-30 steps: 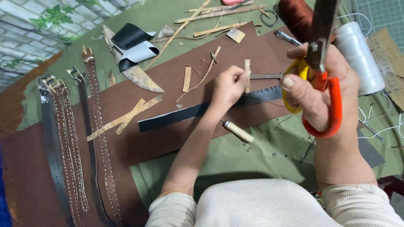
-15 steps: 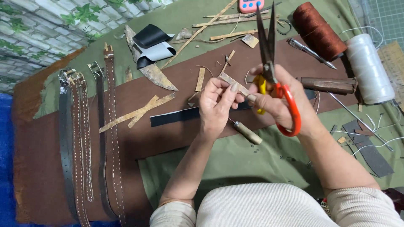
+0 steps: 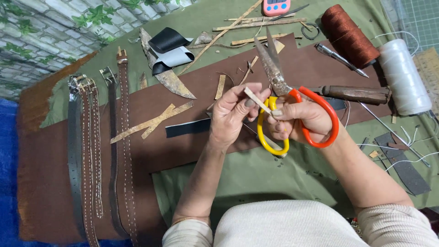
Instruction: Cutting and trimming small strips of leather using scissors on a workbench.
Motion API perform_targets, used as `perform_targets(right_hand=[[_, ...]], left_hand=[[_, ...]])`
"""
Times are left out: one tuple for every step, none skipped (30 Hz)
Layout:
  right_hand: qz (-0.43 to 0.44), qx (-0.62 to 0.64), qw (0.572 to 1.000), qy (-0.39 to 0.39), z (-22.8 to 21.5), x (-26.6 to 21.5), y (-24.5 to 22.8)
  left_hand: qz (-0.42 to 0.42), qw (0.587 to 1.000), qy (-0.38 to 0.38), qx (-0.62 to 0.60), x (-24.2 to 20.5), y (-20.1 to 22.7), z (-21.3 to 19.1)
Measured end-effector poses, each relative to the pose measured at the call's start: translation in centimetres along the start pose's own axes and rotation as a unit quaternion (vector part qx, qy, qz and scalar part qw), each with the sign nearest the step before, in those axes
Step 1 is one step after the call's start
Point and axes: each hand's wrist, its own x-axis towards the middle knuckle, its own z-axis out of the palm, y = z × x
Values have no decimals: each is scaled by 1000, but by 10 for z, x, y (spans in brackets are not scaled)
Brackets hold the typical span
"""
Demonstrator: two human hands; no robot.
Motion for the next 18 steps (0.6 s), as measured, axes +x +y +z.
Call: perform_targets(right_hand=[[0, 0, 1000, 0, -2, 0, 0], [18, -13, 1000, 0, -4, 0, 1], [36, -25, 999, -1, -7, 0, 1], [36, -25, 999, -1, -1, 3, -1], [-18, -57, 998, 11, 5, 5, -2], [-72, -89, 993, 22, 12, 8, -4], [-70, -90, 993, 22, 12, 9, -4], [-112, -133, 983, 52, 13, 11, -5], [-153, -175, 969, 82, 13, 13, -6], [-153, -175, 969, 81, 13, 13, -8], [-146, -163, 972, 87, 13, 12, -10], [-140, -149, 974, 94, 12, 12, -12], [-138, -149, 974, 94, 15, 11, -11], [-144, -144, 974, 97, 17, 10, -10], [-149, -138, 974, 99, 19, 8, -10], [-150, -137, 974, 101, 19, 8, -8], [-156, -131, 975, 88, 19, 8, -6], [-162, -125, 976, 76, 19, 7, -4]], left_hand=[[0, 1000, 0, 0, -1, 3, 2], [-1, 1000, 18, 5, -1, 6, 4], [-2, 999, 36, 11, -2, 9, 7], [-2, 999, 36, 11, 0, 8, 7], [1, 997, 71, 5, 1, 7, 7], [5, 994, 108, -1, 2, 6, 6], [6, 994, 110, -2, 2, 10, 8], [-3, 990, 143, -19, 2, 14, 9], [-11, 984, 175, -37, 2, 18, 11], [-10, 984, 176, -37, 2, 19, 11], [-8, 981, 188, -35, 2, 20, 11], [-8, 979, 201, -32, 2, 20, 11], [-8, 979, 202, -33, 1, 20, 12], [26, 980, 196, 22, 0, 19, 13], [61, 977, 189, 77, 0, 18, 15], [59, 978, 187, 77, 0, 23, 20], [145, 957, 159, 196, 0, 28, 26], [227, 914, 129, 311, -1, 33, 31]])
